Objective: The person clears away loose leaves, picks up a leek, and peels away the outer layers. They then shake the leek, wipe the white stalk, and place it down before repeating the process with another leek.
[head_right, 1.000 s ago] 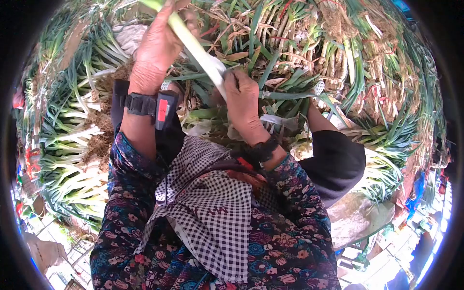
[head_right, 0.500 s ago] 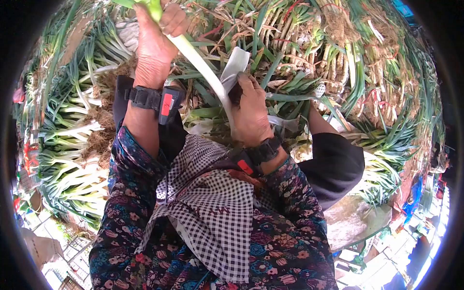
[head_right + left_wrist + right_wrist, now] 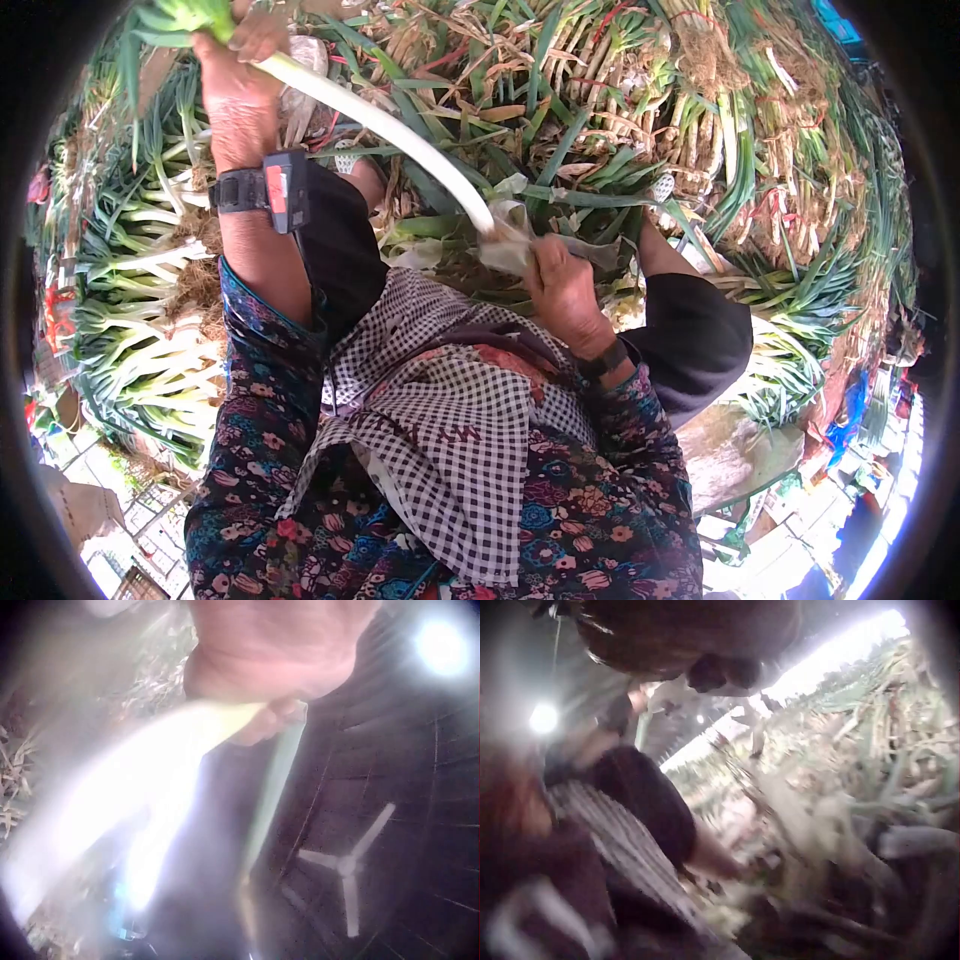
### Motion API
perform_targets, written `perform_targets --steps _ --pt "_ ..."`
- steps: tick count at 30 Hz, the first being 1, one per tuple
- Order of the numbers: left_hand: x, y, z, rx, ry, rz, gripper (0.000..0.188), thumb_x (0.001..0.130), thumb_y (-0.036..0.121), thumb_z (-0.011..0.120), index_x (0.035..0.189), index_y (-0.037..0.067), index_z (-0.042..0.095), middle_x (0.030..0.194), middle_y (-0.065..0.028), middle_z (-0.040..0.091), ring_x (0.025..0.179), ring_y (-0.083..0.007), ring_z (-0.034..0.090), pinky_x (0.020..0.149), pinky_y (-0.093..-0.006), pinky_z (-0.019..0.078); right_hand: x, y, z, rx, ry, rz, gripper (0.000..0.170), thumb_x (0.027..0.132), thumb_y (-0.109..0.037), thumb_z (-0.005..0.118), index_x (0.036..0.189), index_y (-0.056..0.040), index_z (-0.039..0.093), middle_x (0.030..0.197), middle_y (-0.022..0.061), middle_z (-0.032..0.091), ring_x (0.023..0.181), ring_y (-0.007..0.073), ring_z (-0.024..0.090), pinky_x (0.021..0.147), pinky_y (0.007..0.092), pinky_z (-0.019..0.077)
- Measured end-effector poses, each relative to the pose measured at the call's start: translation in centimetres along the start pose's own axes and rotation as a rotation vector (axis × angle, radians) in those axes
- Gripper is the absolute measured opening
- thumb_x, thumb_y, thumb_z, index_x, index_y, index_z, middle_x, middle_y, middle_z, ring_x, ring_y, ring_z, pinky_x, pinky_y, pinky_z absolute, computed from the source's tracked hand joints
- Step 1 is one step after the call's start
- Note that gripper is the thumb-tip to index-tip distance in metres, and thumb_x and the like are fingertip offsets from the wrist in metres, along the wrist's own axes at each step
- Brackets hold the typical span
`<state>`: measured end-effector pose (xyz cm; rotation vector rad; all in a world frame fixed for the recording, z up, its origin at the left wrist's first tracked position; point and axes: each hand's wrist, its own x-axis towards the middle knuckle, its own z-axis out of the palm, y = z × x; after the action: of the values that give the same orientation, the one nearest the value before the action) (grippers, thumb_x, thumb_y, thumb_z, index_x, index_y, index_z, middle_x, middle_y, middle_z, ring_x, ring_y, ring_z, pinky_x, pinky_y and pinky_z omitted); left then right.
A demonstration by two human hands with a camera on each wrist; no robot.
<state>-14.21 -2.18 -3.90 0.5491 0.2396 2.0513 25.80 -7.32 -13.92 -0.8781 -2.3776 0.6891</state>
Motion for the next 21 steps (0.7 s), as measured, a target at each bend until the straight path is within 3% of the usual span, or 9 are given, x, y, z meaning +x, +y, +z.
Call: perform_targets --steps 4,6,8,12,14,15,17,19,21 --pt "-0.2 2.9 -0.4 0.077 0.056 0.113 0.044 0.098 0.043 0.043 0.101 0.0 0.053 0.062 0.0026 0.038 0.049 -0.0085 0.035 0.043 -0.0221 0.0337 -6.4 7.6 0.3 -0.327 -0.442 0.149 0.019 0.08 -0.003 0.061 0.098 -0.0016 0.055 0.092 0.0151 0.057 0.071 0.0339 0.057 0.06 0.0424 0.0476" --pt "0.2 2.8 -1.1 0.099 0.019 0.083 0.043 0.098 0.043 0.042 0.098 0.001 0.052 0.061 0.0027 0.038 0.048 -0.008 0.035 0.043 -0.0218 0.0336 -0.9 4.8 -2.5 -0.213 -0.145 -0.163 0.024 0.083 -0.006 0.061 0.107 -0.0037 0.057 0.096 0.0168 0.058 0.075 0.0312 0.059 0.064 0.0384 0.0495" --pt "-0.4 1.7 -0.4 0.087 0.076 0.144 0.045 0.099 0.044 0.04 0.1 0.001 0.053 0.061 0.0026 0.038 0.048 -0.0079 0.035 0.043 -0.0215 0.0331 4.2 1.6 -3.7 0.158 -0.036 0.022 0.026 0.087 -0.013 0.06 0.111 -0.0032 0.057 0.103 0.018 0.058 0.076 0.0275 0.06 0.067 0.0347 0.0492" --pt "-0.3 0.4 -1.4 -0.113 0.081 0.059 0.047 0.097 0.043 0.044 0.109 -0.001 0.053 0.062 0.0021 0.037 0.051 -0.0085 0.036 0.044 -0.0216 0.0335 10.0 -3.9 -4.8 0.672 -0.297 0.191 0.03 0.091 -0.019 0.057 0.115 -0.0008 0.055 0.105 0.018 0.058 0.075 0.0254 0.06 0.067 0.0326 0.0473" --pt "-0.6 0.4 -1.0 -0.197 0.034 0.016 0.048 0.098 0.043 0.043 0.11 -0.002 0.052 0.062 0.0012 0.035 0.052 -0.0093 0.035 0.044 -0.0223 0.0336 10.5 -4.9 -4.2 0.567 -0.614 0.258 0.032 0.093 -0.019 0.056 0.118 0.0002 0.054 0.105 0.0184 0.059 0.081 0.0278 0.059 0.072 0.0339 0.0458" --pt "-0.5 1.0 -1.6 -0.201 0.041 0.019 0.05 0.098 0.046 0.04 0.107 -0.002 0.052 0.062 0.0012 0.035 0.051 -0.0096 0.035 0.044 -0.0229 0.034 8.0 -4.2 -3.3 0.345 -0.318 -0.105 0.031 0.093 -0.019 0.055 0.118 -0.0003 0.055 0.103 0.0174 0.06 0.09 0.03 0.056 0.078 0.0357 0.0433" --pt "-0.5 2.1 -1.8 -0.257 -0.007 0.004 0.052 0.098 0.048 0.038 0.105 -0.001 0.052 0.062 0.001 0.035 0.051 -0.0099 0.035 0.044 -0.0233 0.0339 3.7 -3.4 -4.4 0.15 -0.26 -0.131 0.025 0.087 -0.015 0.062 0.108 0.0004 0.06 0.092 0.0145 0.061 0.082 0.0328 0.055 0.076 0.0363 0.044" --pt "-0.1 3.4 -2.6 -0.263 -0.032 -0.023 0.056 0.098 0.053 0.032 0.098 0.001 0.053 0.06 0.0004 0.035 0.05 -0.0096 0.036 0.045 -0.0238 0.0351 0.4 -0.5 -5.6 0.119 -0.461 0.048 0.012 0.083 -0.011 0.065 0.089 -0.0018 0.061 0.063 0.0181 0.052 0.053 0.0366 0.051 0.053 0.0385 0.0428" --pt "0.8 3.8 -4.1 0.017 0.099 0.033 0.052 0.099 0.051 0.032 0.094 0.003 0.054 0.059 0.0001 0.041 0.051 -0.0115 0.04 0.048 -0.0264 0.0391 -4.0 3.7 -6.4 -0.263 -0.54 0.268 0.018 0.081 -0.011 0.065 0.096 -0.0022 0.059 0.077 0.0221 0.057 0.076 0.0402 0.058 0.064 0.0431 0.0456"
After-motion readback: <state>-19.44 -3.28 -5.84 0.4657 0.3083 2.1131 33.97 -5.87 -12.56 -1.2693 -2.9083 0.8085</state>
